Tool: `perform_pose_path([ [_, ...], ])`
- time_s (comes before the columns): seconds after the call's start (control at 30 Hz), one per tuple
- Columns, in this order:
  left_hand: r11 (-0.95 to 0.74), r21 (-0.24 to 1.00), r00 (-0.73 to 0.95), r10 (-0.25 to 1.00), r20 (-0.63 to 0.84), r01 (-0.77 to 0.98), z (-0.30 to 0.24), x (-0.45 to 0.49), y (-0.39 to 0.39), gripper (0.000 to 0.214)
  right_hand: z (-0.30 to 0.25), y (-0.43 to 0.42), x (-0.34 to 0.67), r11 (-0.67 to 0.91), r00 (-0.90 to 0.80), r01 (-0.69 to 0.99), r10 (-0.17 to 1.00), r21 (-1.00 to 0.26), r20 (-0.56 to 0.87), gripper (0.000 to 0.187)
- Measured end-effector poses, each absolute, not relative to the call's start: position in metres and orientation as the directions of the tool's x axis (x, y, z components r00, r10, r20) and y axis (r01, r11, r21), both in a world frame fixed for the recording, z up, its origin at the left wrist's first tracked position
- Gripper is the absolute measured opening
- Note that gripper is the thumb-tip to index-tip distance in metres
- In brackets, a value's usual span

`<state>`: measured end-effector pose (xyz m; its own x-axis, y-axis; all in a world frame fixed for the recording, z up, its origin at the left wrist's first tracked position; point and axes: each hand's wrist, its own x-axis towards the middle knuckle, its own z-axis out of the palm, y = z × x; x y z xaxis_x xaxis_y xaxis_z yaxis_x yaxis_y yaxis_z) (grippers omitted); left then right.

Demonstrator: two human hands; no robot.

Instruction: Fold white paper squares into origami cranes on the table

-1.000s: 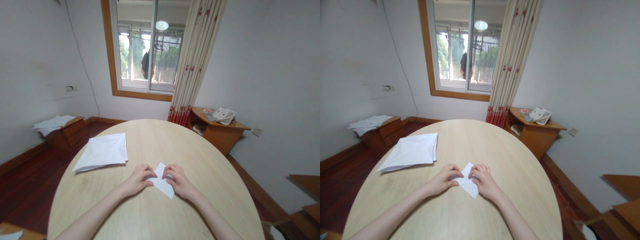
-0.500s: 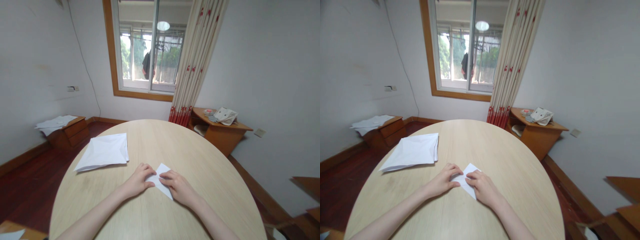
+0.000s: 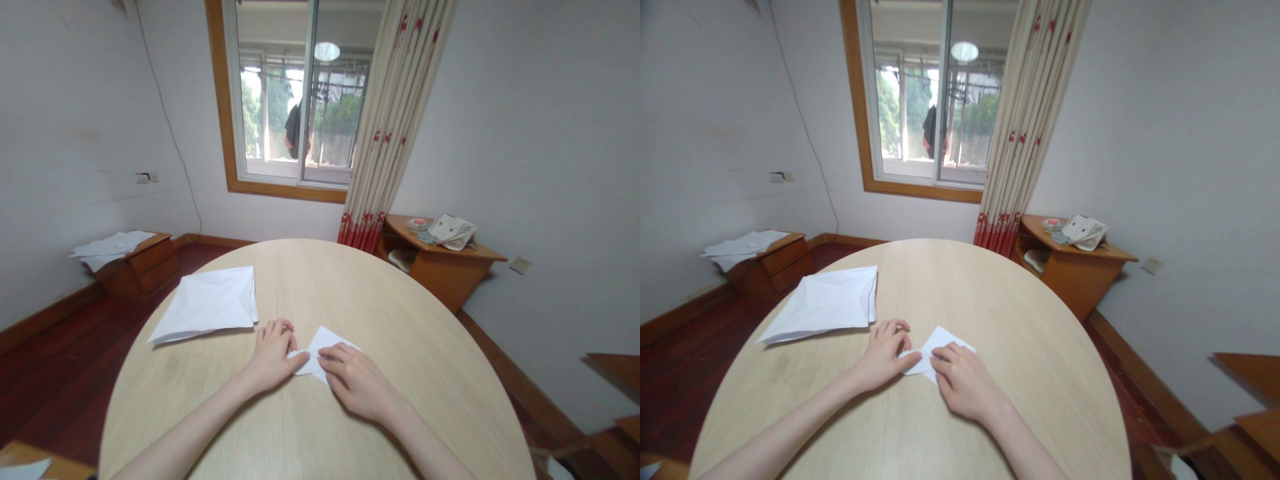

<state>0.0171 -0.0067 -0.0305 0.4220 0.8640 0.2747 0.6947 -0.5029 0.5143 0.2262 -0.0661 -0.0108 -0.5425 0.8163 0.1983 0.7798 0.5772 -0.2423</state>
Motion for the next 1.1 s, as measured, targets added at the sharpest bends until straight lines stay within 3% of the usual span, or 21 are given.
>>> perform_pose_path([
  [0.3, -0.354, 0.708, 0.334, 0.926, 0.175, 0.611, -0.033, 0.017, 0.003, 0.027, -0.018, -0.063, 0.221, 0.557, -0.522, 0.806, 0.828, -0.199, 0.203, 0.024],
  [0.57, -0.296, 0.817, 0.304, 0.940, 0.156, 0.495, -0.041, 0.017, 0.009, 0.015, -0.020, -0.063, 0.219, 0.610, -0.572, 0.785, 0.780, -0.107, 0.255, 0.017],
  [0.87, -0.335, 0.827, 0.342, 0.921, 0.186, 0.452, -0.038, 0.013, 0.013, 0.029, -0.022, -0.060, 0.224, 0.660, -0.586, 0.735, 0.732, -0.152, 0.347, 0.027],
  [0.93, -0.357, 0.814, 0.356, 0.913, 0.200, 0.458, -0.037, 0.012, 0.012, 0.024, -0.023, -0.059, 0.226, 0.647, -0.561, 0.742, 0.743, -0.176, 0.365, 0.029],
  [1.1, -0.437, 0.732, 0.409, 0.882, 0.234, 0.523, -0.033, 0.015, 0.001, 0.033, -0.022, -0.059, 0.227, 0.620, -0.516, 0.747, 0.768, -0.239, 0.381, 0.030],
])
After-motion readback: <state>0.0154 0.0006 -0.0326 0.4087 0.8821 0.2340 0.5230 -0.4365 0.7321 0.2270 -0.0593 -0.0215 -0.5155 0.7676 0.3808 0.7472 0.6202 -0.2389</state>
